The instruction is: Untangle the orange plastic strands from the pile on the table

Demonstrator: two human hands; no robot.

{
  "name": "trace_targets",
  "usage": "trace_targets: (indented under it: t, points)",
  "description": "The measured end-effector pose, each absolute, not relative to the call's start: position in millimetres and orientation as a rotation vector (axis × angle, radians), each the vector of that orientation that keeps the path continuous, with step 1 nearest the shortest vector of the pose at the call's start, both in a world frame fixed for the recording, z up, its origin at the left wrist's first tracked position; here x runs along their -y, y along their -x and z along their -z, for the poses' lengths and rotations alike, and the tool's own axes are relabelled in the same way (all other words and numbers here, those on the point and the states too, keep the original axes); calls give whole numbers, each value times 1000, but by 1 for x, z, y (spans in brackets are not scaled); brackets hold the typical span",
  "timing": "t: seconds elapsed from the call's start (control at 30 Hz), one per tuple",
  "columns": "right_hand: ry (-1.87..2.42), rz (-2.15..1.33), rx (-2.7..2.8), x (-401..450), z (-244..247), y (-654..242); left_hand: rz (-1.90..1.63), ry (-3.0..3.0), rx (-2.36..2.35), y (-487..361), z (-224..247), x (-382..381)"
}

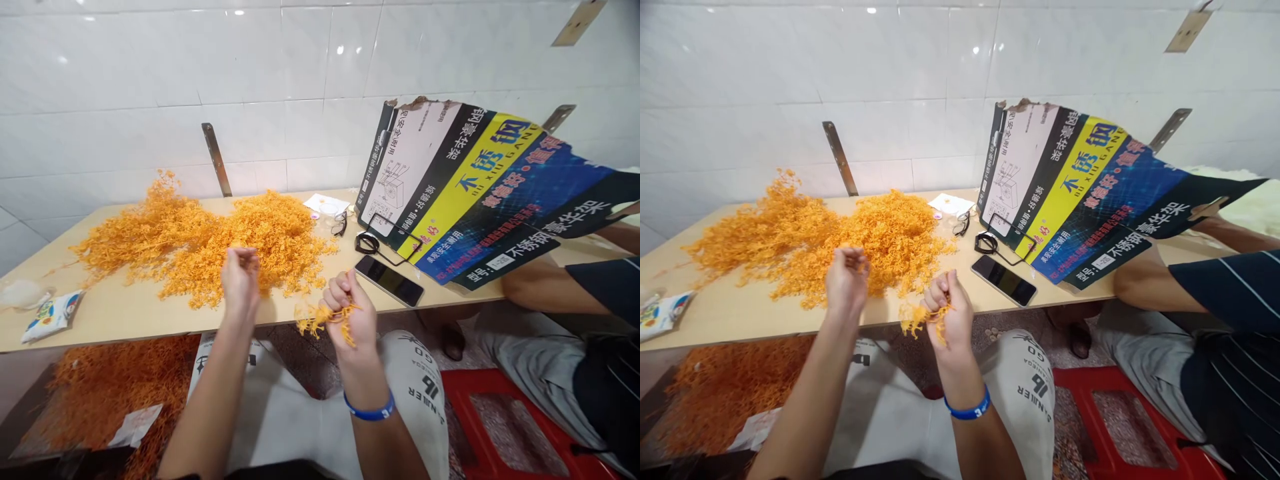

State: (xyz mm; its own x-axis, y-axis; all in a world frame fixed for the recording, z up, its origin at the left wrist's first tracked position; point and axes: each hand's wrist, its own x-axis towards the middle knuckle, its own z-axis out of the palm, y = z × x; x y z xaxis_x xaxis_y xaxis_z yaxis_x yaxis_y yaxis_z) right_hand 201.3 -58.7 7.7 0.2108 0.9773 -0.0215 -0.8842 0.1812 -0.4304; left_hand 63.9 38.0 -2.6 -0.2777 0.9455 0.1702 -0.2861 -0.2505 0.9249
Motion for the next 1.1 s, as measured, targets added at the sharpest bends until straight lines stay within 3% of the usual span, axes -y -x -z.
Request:
trace_targets:
  t: [0.07,0.2,0.57,0.7,0.9,1.1]
  points:
    - [363,-1305,281,66,-12,-211,-1598,-1365,-1220,-50,-4,-60]
    - [271,-1244,199,65,-16,-226,-1096,-1905,-1375,-57,-9,-82]
    - [77,-1115,46,37,9,-241,-928,-2212,-1469,-87,-27,-96]
    - [60,-1065,87,33,14,-242,-1026,-2013,-1160,-91,-17,-60]
    - [0,-1086,-23,33,12,-237,-996,-1313,-659,-111,49,27]
    - [-20,-1201,-103,35,10,-223,-1235,-1230,-570,-134,55,30]
